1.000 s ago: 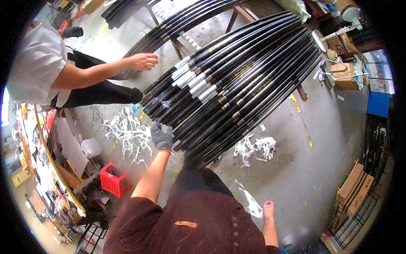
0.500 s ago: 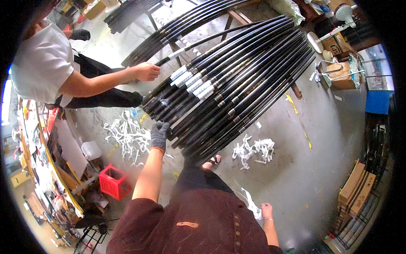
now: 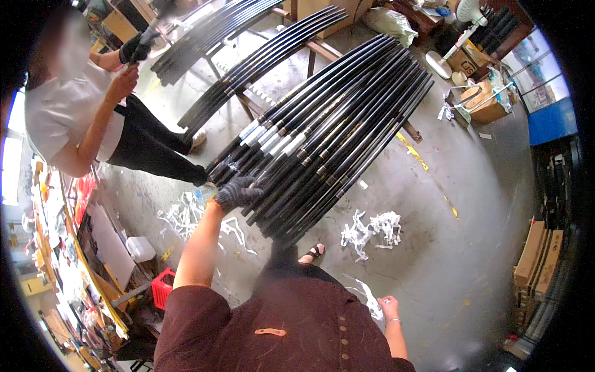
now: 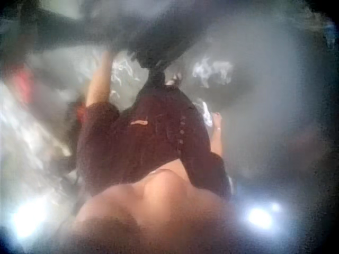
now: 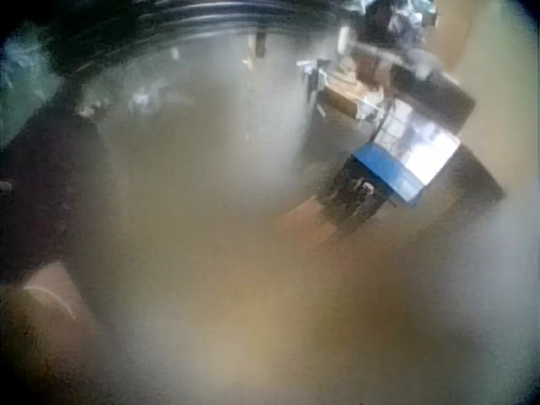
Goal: The person applies pieces of tape to long metal poles, wrapping the tape around the shaft near the handle or end, and then places each pole back onto a rack with other poles.
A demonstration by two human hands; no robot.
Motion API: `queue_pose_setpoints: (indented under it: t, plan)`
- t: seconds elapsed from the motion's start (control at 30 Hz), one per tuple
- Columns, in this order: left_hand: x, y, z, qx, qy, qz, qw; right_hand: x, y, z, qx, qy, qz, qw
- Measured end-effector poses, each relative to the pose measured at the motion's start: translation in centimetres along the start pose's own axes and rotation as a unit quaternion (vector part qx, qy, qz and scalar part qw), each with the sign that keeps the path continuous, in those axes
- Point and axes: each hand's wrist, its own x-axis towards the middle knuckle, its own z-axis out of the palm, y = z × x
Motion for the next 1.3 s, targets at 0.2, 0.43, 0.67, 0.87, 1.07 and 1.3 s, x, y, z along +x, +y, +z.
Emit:
queue_pose_setpoints:
  t: [0.2, 0.43, 0.67, 0.87, 1.07, 1.3]
  plan:
    - [-5.9, 3.3, 2.3, -0.044, 0.003, 0.037, 0.998, -0.2, 2.9, 2.0, 0.063, -0.047, -0.012, 0.997]
    - [-9.2, 12.5, 10.5, -0.24, -0.107, 0.097, 0.96, 3.9, 2.6, 3.5, 0.094, -0.015, -0.189, 0.977]
    - [-7.6, 20.8, 20.3, -0.356, -0.298, 0.137, 0.875, -2.8, -17.5, -2.6, 0.234, -0.065, -0.317, 0.917]
    - [-6.8, 23.0, 25.8, -0.325, -0.317, 0.191, 0.87, -15.4, -28.7, -5.4, 0.089, 0.011, -0.526, 0.846]
    - [-7.2, 23.8, 28.6, -0.318, -0.339, 0.204, 0.862, -18.0, -30.5, -5.3, 0.093, 0.095, -0.561, 0.817]
    - [-6.8, 23.5, 30.1, -0.201, -0.289, 0.265, 0.898, -18.5, -30.3, -6.1, -0.012, 0.212, -0.538, 0.816]
